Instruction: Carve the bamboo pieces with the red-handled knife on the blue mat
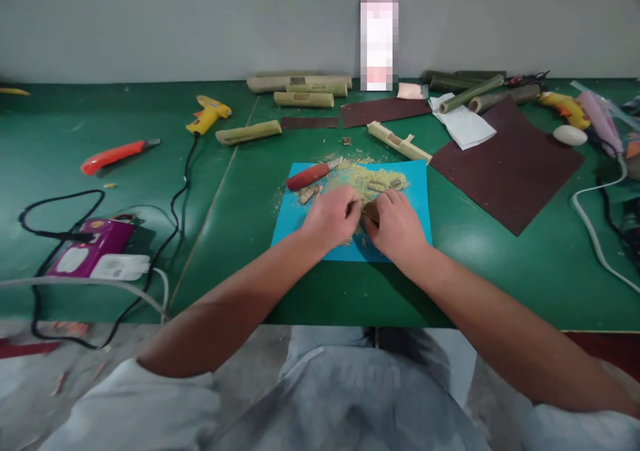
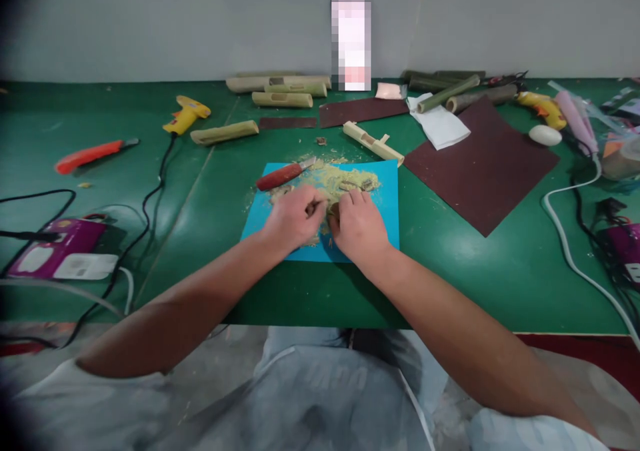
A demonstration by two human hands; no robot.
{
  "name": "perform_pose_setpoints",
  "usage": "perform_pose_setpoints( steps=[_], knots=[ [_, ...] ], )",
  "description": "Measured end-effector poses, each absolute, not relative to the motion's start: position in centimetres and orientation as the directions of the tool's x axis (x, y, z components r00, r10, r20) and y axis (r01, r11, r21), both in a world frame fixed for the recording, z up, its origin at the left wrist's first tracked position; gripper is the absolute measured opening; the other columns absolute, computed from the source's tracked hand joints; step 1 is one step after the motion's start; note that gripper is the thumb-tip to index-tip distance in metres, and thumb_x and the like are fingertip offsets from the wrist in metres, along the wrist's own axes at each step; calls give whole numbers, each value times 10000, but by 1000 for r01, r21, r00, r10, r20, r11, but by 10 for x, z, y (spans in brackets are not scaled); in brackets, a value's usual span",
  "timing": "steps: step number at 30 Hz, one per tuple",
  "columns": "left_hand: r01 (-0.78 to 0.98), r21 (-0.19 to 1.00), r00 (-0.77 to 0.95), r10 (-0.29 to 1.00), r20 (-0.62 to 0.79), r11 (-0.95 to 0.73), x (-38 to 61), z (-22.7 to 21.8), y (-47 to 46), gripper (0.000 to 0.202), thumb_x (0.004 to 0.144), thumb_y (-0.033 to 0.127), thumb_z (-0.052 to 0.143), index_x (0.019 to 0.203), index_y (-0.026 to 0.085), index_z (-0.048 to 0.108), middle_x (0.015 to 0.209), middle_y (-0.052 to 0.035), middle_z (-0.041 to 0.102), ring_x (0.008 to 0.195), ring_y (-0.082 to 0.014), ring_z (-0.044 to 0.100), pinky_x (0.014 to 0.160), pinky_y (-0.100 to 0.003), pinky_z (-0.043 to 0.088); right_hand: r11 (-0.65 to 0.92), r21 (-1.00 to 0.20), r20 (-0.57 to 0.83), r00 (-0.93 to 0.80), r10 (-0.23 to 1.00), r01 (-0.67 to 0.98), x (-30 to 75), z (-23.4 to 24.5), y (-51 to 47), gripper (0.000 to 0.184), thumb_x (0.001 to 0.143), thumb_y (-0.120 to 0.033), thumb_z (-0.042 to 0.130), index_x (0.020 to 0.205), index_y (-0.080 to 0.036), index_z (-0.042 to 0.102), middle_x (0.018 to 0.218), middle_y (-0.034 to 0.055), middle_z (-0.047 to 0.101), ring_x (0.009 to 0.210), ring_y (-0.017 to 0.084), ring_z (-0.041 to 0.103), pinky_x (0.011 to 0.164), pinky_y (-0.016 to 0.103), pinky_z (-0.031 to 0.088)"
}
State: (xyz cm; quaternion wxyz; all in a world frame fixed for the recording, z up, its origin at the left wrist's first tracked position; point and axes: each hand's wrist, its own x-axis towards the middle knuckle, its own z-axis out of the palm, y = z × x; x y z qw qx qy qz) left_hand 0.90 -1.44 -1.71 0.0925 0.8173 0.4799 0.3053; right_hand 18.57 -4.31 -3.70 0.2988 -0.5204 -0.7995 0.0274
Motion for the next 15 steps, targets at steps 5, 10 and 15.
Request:
perform_pose_setpoints(
  steps=[5,10,15],
  knots=[
    [731,448,339,844,416,-514,11,-17,-16,178,891,206,539,716,203,509,651,7,543,587,-132,491,577,-287,386,457,-377,446,-274,852,806,187,-37,-42,87,906,-263,560,846,-221,514,889,104,584,899,276,554,808,443,478],
    [688,431,451,809,378,-584,15,-15,-27,150,916,199,544,781,188,607,711,-15,629,641,-142,565,606,-282,426,442,-416,437,-252,863,795,187,-37,-42,110,914,-245,522,809,-236,492,849,86,568,874,265,548,800,436,474],
    [663,488,366,815,450,-568,11,-15,-28,150,950,244,546,909,194,682,783,-20,700,699,-146,629,673,-274,489,380,-485,368,-210,906,788,188,-34,-42,124,879,-271,593,814,-231,496,873,95,581,880,262,549,769,410,471]
  ],
)
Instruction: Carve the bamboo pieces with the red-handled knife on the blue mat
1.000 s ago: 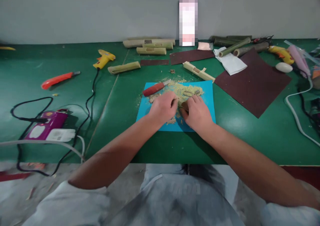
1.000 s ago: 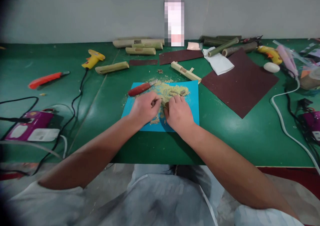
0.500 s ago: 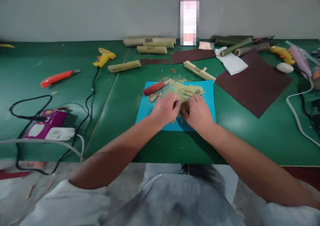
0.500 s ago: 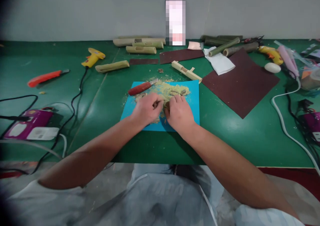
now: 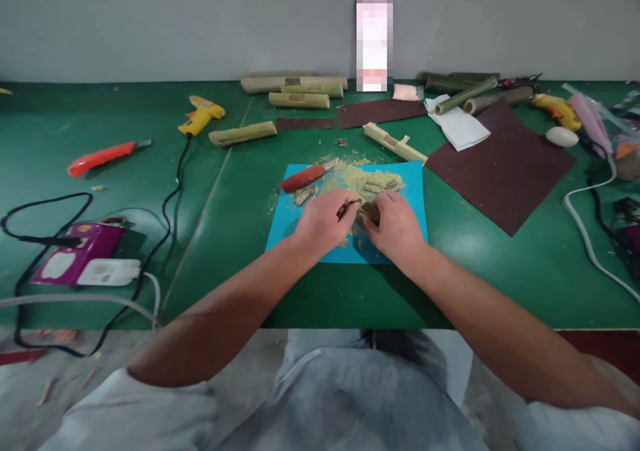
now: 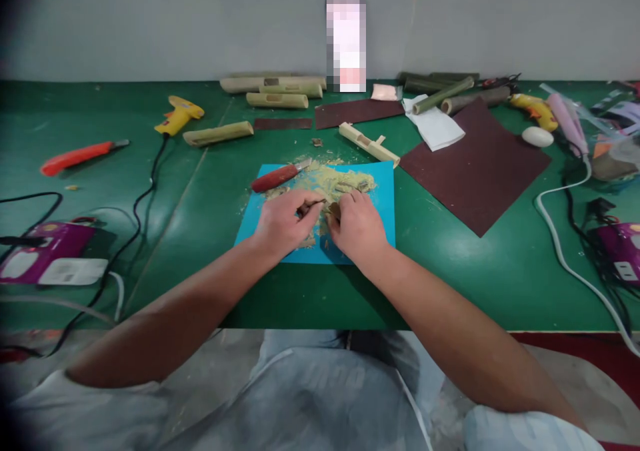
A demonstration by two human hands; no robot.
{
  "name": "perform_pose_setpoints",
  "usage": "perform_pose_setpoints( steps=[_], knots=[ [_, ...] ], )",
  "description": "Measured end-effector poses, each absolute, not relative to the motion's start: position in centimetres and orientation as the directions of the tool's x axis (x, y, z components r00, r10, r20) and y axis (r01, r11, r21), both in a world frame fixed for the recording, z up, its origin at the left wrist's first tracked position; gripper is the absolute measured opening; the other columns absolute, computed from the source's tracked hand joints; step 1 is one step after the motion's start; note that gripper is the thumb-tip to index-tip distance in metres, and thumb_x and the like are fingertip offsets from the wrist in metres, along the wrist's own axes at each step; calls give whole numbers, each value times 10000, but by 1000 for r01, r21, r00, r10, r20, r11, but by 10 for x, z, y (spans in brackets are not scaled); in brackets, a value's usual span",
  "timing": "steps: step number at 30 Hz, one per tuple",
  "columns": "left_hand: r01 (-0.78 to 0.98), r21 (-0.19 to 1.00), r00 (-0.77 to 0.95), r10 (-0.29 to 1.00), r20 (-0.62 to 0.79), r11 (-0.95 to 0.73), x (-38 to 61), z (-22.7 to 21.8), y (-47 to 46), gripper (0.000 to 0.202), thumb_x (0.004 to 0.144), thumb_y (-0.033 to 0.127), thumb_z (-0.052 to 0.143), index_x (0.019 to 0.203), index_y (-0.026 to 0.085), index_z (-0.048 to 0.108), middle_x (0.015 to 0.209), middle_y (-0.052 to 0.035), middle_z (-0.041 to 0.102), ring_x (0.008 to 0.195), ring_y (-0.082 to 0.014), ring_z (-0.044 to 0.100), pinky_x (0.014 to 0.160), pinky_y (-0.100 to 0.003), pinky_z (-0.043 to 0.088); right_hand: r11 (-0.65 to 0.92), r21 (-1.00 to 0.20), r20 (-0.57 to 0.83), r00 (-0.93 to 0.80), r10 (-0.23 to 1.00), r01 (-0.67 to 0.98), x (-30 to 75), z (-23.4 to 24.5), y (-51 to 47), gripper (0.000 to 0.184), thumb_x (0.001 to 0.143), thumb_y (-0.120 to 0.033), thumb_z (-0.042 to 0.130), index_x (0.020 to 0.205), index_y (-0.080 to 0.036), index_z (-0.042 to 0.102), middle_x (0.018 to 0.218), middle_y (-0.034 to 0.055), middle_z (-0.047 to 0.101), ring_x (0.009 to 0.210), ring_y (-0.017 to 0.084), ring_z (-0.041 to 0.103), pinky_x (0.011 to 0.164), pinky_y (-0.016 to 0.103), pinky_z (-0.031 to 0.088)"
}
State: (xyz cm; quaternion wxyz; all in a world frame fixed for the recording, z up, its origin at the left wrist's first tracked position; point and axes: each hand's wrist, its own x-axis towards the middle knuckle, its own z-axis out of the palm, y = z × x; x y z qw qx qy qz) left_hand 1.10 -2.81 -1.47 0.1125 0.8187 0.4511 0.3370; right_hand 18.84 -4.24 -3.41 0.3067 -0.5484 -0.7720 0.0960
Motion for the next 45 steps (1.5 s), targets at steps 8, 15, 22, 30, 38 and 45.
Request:
perform_pose_setpoints(
  steps=[8,15,22,30,38,45],
  knots=[
    [690,459,384,821,423,-560,11,-15,-24,145,920,213,559,828,198,669,786,-19,714,727,-158,653,694,-276,509,403,-452,380,-236,894,796,187,-33,-43,102,895,-271,569,825,-224,511,877,89,581,905,263,550,807,417,473],
    [712,462,385,844,373,-529,13,-11,-22,150,903,217,546,782,200,633,711,-10,653,643,-151,583,623,-294,456,428,-435,391,-263,882,792,188,-36,-41,100,898,-260,567,829,-231,500,882,83,571,898,258,547,807,424,476],
    [729,437,387,844,372,-527,16,-9,-22,142,900,211,540,780,198,615,708,-13,635,644,-154,566,629,-296,451,446,-395,404,-284,870,803,186,-38,-41,67,896,-246,539,845,-220,505,897,102,574,904,273,536,811,446,475],
    [725,416,419,831,366,-549,16,-8,-21,152,901,205,517,776,197,601,694,-10,604,643,-155,553,611,-296,415,471,-365,423,-308,852,803,186,-40,-41,76,908,-237,508,834,-221,502,881,100,564,892,273,520,799,451,469],
    [730,397,427,825,371,-557,19,-8,-19,151,895,204,515,750,205,558,674,-5,558,643,-160,539,619,-304,402,460,-352,422,-300,855,815,184,-39,-41,80,908,-216,497,829,-220,506,888,108,571,890,272,525,799,444,467],
    [722,394,432,816,385,-569,18,-7,-20,142,890,200,506,758,204,559,663,0,553,628,-150,525,601,-296,394,459,-357,402,-310,861,814,184,-36,-42,64,903,-210,497,845,-211,523,903,115,578,895,275,523,780,436,460]
  ],
)
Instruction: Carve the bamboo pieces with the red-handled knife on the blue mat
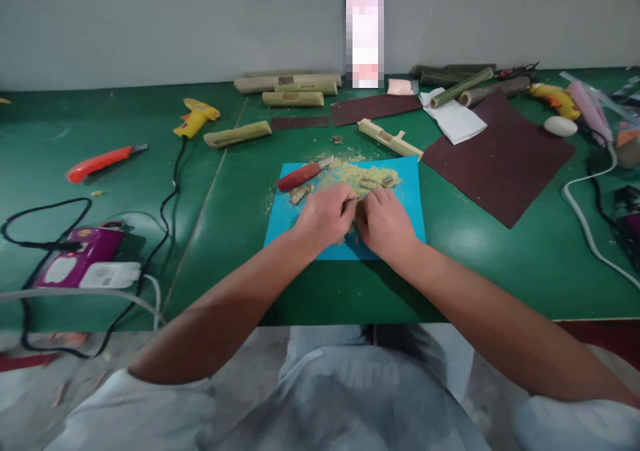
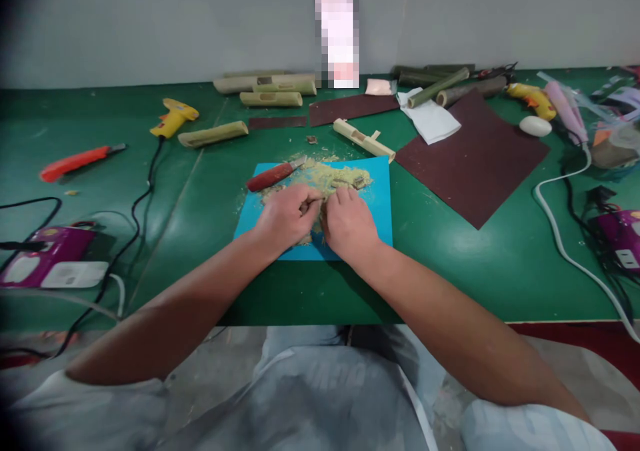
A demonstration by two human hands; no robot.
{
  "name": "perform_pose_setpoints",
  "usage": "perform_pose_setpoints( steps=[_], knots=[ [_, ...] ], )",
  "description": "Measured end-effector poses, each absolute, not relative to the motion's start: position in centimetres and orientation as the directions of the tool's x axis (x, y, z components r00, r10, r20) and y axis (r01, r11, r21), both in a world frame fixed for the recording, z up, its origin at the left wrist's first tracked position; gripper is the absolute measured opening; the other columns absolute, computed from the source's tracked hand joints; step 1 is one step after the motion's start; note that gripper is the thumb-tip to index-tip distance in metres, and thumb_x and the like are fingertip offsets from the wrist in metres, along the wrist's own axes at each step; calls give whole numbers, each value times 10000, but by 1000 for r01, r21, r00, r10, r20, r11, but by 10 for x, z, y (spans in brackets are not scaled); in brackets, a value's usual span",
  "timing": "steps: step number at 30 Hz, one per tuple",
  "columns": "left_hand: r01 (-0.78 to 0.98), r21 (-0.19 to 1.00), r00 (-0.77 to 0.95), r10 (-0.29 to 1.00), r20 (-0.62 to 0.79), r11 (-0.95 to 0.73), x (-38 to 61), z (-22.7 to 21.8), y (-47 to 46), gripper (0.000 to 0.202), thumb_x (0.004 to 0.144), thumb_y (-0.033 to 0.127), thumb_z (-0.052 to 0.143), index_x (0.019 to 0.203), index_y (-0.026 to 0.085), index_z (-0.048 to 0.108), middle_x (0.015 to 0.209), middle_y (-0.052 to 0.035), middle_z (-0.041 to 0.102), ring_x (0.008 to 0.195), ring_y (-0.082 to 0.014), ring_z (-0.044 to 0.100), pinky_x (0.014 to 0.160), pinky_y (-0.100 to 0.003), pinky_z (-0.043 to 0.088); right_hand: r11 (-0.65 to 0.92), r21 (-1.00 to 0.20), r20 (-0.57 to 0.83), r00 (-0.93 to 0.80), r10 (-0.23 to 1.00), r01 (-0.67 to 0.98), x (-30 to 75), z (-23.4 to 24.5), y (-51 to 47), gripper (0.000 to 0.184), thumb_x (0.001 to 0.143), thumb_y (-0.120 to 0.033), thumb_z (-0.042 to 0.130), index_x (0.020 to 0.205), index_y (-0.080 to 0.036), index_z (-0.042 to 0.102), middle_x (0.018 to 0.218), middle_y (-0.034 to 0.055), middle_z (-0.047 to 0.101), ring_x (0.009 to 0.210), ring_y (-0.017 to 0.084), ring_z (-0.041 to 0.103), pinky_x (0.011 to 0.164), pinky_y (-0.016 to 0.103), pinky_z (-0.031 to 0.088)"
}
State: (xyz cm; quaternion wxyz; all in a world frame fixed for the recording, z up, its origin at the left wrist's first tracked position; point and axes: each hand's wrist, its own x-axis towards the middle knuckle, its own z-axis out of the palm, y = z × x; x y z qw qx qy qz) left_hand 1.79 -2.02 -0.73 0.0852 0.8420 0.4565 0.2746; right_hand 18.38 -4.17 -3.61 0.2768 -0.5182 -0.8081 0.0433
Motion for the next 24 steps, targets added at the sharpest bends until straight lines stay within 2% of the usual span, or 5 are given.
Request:
perform_pose_setpoints(
  steps=[5,9,14,19,24],
  knots=[
    [713,398,437,810,391,-577,18,-7,-21,137,875,192,511,742,206,540,652,4,548,611,-145,508,589,-295,378,398,-427,360,-250,899,812,185,-34,-42,92,916,-258,515,835,-215,520,872,98,565,863,261,522,759,418,461],
    [721,413,420,825,378,-556,19,-6,-20,145,883,201,515,741,207,545,662,0,565,616,-148,521,595,-296,389,456,-352,387,-317,866,818,184,-34,-42,70,904,-208,508,838,-211,532,900,120,579,914,287,523,808,457,455],
    [716,427,424,829,363,-553,20,-6,-19,121,875,188,521,763,207,563,667,1,581,613,-146,531,586,-289,396,386,-413,378,-230,897,825,184,-36,-41,74,912,-254,535,852,-212,536,875,93,568,877,272,525,779,433,458],
    [729,409,406,828,387,-549,19,-8,-18,138,880,192,526,744,209,542,679,-7,590,623,-153,540,584,-296,397,467,-317,399,-330,855,825,184,-35,-42,61,907,-190,519,857,-202,552,893,109,576,909,284,530,806,448,452],
    [720,415,425,826,370,-556,19,-8,-18,129,876,173,529,752,208,545,676,1,576,624,-151,537,600,-297,398,442,-333,387,-307,870,833,184,-33,-42,88,926,-224,498,878,-193,565,892,113,583,897,281,522,792,446,458]
  ],
)
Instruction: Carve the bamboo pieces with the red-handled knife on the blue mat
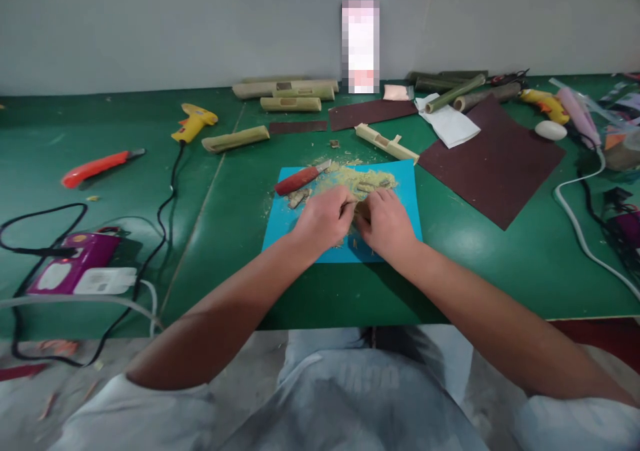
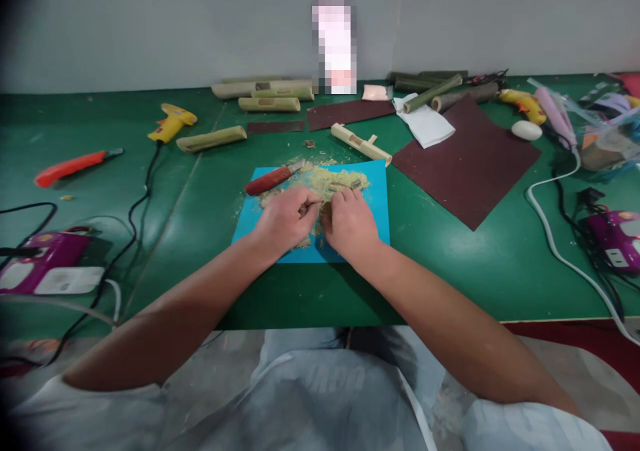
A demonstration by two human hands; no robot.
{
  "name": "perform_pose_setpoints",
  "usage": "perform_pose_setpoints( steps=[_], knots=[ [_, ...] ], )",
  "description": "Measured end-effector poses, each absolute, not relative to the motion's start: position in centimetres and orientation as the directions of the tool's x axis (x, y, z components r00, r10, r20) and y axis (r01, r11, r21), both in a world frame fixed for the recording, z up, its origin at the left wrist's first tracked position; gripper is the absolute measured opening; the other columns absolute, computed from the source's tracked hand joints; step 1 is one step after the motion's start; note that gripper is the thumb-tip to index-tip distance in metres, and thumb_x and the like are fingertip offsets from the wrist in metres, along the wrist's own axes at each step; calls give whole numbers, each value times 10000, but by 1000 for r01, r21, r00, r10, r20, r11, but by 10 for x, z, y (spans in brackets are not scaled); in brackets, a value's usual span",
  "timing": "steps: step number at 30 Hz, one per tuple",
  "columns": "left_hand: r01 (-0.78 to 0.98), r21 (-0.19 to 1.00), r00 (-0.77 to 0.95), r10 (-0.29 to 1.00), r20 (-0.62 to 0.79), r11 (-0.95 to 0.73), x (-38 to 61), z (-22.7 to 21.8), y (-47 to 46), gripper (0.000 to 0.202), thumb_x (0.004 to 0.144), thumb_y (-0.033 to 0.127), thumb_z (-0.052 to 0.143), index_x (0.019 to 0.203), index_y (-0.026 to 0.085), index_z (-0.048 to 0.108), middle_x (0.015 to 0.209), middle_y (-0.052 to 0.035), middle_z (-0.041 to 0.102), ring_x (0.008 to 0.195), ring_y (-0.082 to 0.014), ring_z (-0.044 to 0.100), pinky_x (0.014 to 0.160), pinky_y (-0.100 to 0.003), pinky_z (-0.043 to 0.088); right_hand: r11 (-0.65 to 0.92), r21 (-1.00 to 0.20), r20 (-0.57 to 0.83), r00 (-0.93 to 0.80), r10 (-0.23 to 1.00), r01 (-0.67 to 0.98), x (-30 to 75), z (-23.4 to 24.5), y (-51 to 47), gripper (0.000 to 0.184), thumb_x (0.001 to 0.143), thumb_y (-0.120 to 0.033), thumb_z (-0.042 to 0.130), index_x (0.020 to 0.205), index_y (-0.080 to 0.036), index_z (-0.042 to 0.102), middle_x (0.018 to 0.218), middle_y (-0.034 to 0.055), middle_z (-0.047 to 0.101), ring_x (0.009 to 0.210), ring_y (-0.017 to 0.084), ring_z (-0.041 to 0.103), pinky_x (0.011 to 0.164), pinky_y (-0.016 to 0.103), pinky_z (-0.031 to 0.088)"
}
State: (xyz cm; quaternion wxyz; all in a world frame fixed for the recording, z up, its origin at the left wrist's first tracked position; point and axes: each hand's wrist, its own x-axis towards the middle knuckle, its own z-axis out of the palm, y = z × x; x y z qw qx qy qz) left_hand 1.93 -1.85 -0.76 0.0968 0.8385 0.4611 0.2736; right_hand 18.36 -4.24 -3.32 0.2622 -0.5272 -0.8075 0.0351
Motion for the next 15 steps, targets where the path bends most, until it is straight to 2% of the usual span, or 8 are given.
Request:
perform_pose_setpoints(
  steps=[3,8,12,15],
  knots=[
    [723,427,418,836,356,-544,20,-6,-19,139,887,168,530,754,204,546,689,-6,584,629,-158,548,605,-305,401,510,-288,396,-384,834,810,185,-33,-42,124,929,-184,456,872,-196,566,901,122,587,926,290,520,811,459,450],
    [721,421,429,831,353,-551,20,-6,-20,128,885,186,535,759,209,547,670,0,569,613,-155,536,585,-298,379,416,-383,377,-272,885,825,188,-36,-39,108,935,-267,505,847,-213,536,869,98,577,861,262,513,760,416,454],
    [737,400,414,832,371,-545,20,-7,-18,150,881,197,520,731,207,518,662,0,554,613,-149,517,586,-294,366,484,-288,411,-350,842,826,186,-37,-40,89,920,-206,485,851,-201,541,905,130,590,902,282,515,805,444,452],
    [739,400,425,836,347,-542,20,-6,-19,141,886,196,512,747,204,528,661,4,552,613,-146,515,584,-291,359,438,-355,411,-283,866,826,186,-37,-41,88,919,-244,511,836,-216,521,876,104,577,868,268,513,786,431,457]
  ],
)
